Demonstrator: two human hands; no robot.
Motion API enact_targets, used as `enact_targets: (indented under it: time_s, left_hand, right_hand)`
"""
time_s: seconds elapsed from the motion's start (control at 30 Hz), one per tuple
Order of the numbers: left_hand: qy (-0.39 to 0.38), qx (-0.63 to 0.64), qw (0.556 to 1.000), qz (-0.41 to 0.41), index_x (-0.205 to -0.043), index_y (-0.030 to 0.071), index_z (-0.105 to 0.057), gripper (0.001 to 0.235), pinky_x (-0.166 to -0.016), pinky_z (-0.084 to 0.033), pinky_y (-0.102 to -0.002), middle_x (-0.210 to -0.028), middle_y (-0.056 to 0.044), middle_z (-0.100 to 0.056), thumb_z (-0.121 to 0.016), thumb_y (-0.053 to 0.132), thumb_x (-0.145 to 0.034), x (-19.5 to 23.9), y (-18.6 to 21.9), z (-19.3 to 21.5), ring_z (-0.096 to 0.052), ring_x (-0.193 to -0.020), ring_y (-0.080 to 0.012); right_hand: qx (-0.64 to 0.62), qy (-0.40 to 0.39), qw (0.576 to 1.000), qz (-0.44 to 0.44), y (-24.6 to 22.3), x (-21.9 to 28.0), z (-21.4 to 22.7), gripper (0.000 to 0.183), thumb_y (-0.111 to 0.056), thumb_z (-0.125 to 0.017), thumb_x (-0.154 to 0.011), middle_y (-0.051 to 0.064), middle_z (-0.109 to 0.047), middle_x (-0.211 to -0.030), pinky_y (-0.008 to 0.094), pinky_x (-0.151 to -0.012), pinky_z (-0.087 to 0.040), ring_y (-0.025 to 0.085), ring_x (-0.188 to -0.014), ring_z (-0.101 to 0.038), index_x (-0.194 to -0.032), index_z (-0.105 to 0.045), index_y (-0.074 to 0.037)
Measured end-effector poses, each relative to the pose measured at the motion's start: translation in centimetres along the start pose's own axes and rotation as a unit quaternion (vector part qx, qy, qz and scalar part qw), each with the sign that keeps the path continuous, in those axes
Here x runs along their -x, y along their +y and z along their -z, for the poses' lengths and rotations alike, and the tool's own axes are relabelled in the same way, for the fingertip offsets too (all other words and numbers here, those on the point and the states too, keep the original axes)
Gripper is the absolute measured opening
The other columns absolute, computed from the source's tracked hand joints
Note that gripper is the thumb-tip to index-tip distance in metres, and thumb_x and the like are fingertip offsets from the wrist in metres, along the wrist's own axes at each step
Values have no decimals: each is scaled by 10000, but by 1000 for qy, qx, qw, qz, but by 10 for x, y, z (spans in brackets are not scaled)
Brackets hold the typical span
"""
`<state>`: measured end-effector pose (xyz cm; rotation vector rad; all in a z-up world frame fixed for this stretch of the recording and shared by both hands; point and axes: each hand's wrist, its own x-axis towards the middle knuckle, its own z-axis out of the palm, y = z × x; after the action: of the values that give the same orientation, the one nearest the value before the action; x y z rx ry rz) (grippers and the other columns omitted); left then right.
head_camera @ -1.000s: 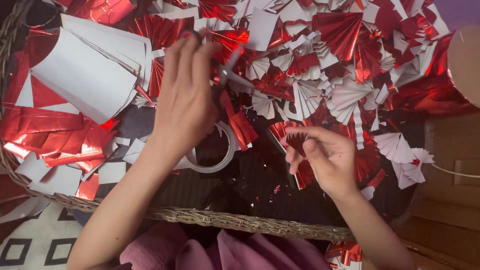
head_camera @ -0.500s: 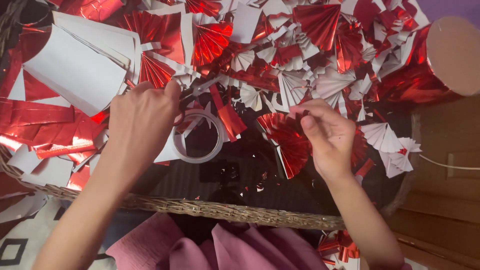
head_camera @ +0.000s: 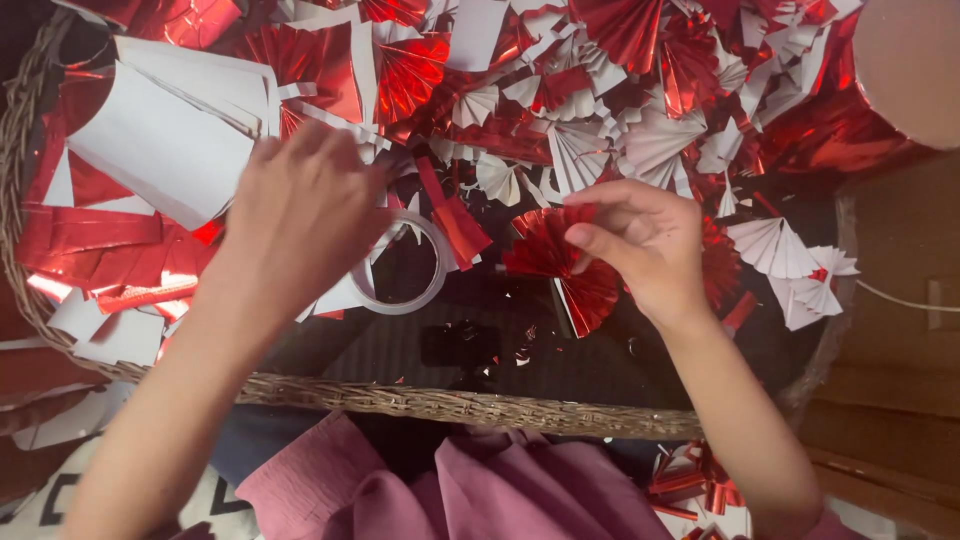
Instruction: The person is using double-sided tape and scissors to assemble decorative red and white paper fans by joining individual folded segments.
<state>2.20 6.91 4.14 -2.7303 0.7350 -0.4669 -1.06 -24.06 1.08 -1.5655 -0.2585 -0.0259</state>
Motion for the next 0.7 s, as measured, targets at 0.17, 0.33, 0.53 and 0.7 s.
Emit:
enact_targets:
  time_s: [0.17,0.33,0.53,0.7]
  left_hand:
    - [24,478,874,-91,-1343,63,-600,587,-681,-554,-451,-1151,-134,-684,-586,518,-972,-26,46,50,-736,-803,-286]
    - [31,626,761,-165,-1223,86,-683,281,-864,-568,-357,-1126,-95,-771,-694,230,-982,-43,67,29,-750,-967,-237]
    - [36,695,717,-39,-953,76,-743,91,-704,-553,-216,-931,-48,-756,-776,157,-928,-40,65,3,-743,-740,-107]
    - [5,718,694,54,-865,97,-794,119,-682,-643,-315,-810,-70,-756,-861,85,-767,-35,59,-13,-779,-737,-205]
  right_hand:
    - [25,-30,999,-17,5,-2,2,305,22,-847,-780,118,-721,-829,208,-598,-604,142,-695,-699,-1047,-699,31]
    - [31,-53,998,10,20,-5,10,346,71,-849,-776,133,-741,-926,241,-778,-643,168,-812,-740,-1046,-642,10]
    - [32,-70,997,6,4,-11,5,326,-202,-727,-924,157,-732,-1091,259,-731,-660,222,-971,-757,-1155,-644,13]
    - [3,-74,989,-129,5,-15,0,557,52,-902,-667,188,-720,-1005,359,-629,-705,233,-812,-764,-1138,-604,42]
